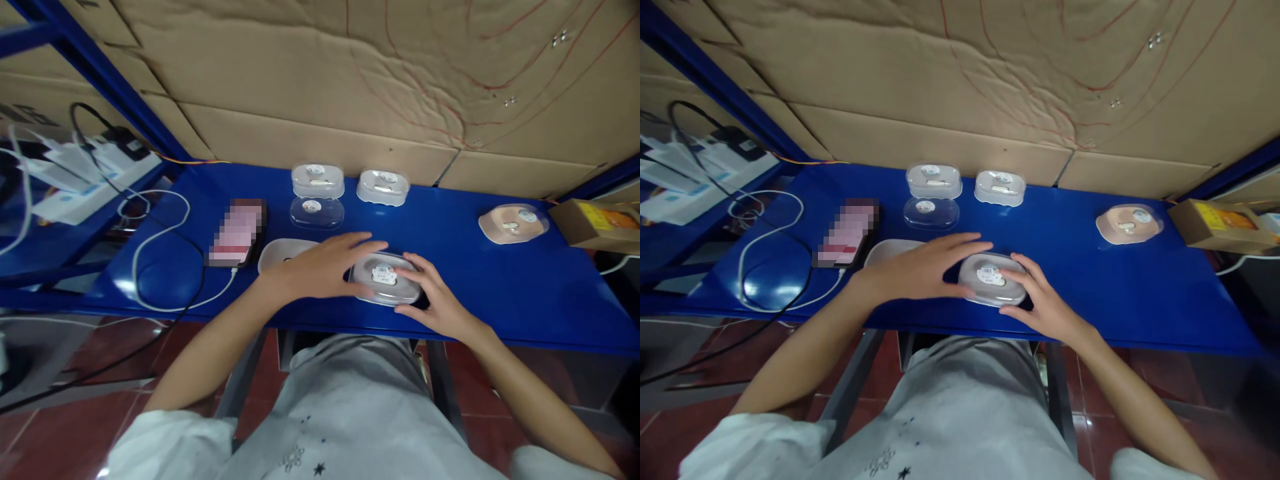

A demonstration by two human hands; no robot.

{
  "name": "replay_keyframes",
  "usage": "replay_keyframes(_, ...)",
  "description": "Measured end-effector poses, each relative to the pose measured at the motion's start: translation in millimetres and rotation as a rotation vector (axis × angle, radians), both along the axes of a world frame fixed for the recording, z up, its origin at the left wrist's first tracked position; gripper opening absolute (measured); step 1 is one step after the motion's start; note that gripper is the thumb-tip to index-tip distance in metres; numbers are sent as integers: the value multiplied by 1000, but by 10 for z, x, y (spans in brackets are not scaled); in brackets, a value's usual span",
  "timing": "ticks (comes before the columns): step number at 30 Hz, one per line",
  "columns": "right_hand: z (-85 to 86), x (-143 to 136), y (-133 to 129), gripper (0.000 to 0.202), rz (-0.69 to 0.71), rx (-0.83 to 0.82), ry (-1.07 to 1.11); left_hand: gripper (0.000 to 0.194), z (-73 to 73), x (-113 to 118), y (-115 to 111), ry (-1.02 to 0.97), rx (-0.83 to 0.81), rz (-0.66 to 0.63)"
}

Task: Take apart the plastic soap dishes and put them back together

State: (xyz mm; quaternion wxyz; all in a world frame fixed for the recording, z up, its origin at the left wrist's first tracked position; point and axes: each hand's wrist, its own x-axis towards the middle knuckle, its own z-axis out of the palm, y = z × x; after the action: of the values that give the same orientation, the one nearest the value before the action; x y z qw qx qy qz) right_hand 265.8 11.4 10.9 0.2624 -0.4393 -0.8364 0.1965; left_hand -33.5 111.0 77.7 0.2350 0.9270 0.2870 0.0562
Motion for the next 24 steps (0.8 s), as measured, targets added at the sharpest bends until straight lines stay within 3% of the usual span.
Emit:
replay_keyframes(3, 1, 15, 3, 80, 25, -4, -10, 96, -83, 119, -158, 4, -88, -62)
replay_keyframes(8, -24, -13, -23, 81, 23, 17, -81, 85, -150, 150, -210, -19, -8, -50)
replay_keyframes(11, -14, -36, -16, 78, 12, 24, -79, 70, -46, 38, -38, -24, 95, -35)
replay_keyframes(15, 6, -62, -6, 73, -35, 6, -76, 45, 33, -190, 442, 96, 265, 258)
replay_keyframes(18, 5, -74, -16, 69, -72, -14, -86, 64, -33, -336, 731, 304, 215, 373)
replay_keyframes(24, -20, -79, -28, 69, -87, -6, -92, 89, -185, -384, 860, 307, 210, 422)
